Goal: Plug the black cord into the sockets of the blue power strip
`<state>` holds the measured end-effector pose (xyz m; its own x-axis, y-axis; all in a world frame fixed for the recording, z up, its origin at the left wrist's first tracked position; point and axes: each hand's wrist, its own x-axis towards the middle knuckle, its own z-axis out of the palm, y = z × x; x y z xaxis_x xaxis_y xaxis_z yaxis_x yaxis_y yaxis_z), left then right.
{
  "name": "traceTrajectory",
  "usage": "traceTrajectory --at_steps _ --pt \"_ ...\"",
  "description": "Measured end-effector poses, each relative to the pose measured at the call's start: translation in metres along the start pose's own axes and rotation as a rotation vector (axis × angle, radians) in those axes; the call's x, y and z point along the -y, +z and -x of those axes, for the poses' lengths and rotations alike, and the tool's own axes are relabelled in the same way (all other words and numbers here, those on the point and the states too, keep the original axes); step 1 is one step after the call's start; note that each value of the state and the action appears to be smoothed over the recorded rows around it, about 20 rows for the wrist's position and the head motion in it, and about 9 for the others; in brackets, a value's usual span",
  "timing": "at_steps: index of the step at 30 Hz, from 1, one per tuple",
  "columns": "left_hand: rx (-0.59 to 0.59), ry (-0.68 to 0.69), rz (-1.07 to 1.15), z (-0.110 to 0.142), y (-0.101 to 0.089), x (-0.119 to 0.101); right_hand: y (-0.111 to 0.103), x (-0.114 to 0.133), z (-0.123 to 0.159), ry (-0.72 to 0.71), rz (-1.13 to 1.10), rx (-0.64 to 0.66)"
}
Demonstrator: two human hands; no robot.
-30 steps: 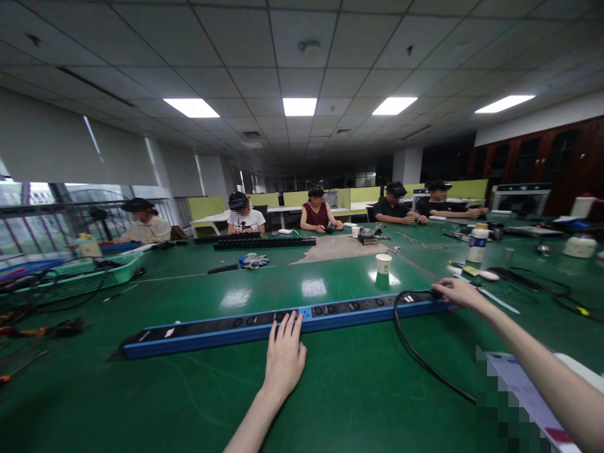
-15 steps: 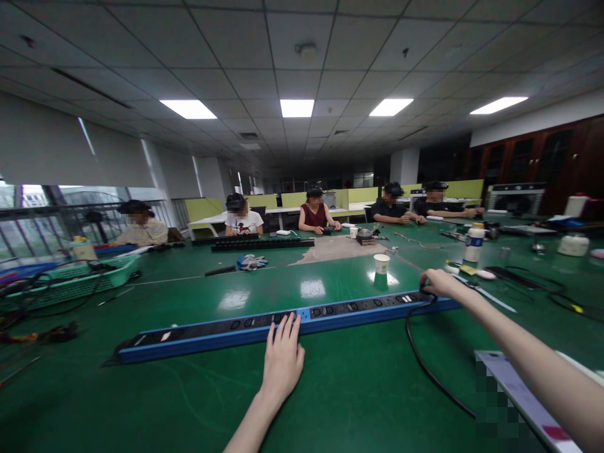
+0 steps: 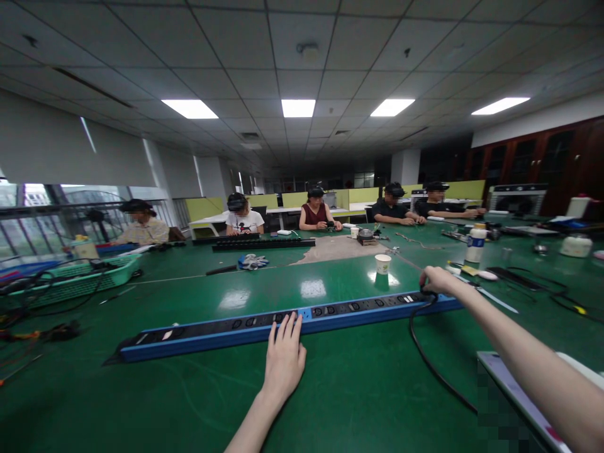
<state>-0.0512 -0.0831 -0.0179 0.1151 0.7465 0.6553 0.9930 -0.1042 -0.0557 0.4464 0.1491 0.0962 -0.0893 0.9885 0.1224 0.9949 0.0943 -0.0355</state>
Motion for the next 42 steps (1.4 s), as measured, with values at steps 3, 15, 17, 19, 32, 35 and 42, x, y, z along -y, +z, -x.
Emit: traceTrajectory --at_steps 3,15,17,19,32,35,42 --pt "0.0 0.0 0.006 0.0 0.0 0.0 0.001 0.004 0.004 0.016 0.0 -0.002" --pt "0.005 -0.004 -0.003 -0.001 -0.001 0.0 0.005 0.004 0.001 0.002 0.015 -0.007" --pt "0.005 -0.008 -0.004 0.0 -0.001 0.0 0.004 0.0 -0.001 -0.016 0.013 -0.008" --pt "0.005 -0.01 0.002 0.0 -0.002 0.0 0.004 -0.007 -0.004 -0.036 -0.011 0.013" --pt "0.001 -0.002 0.011 -0.001 -0.002 -0.001 0.002 -0.027 0.0 -0.138 -0.063 0.038" --pt "0.0 -0.004 0.009 -0.001 -0.001 -0.001 0.004 -0.031 0.005 -0.189 -0.069 0.023" --pt "-0.003 -0.012 0.007 0.0 0.001 -0.002 0.013 -0.027 0.002 -0.147 -0.037 -0.014"
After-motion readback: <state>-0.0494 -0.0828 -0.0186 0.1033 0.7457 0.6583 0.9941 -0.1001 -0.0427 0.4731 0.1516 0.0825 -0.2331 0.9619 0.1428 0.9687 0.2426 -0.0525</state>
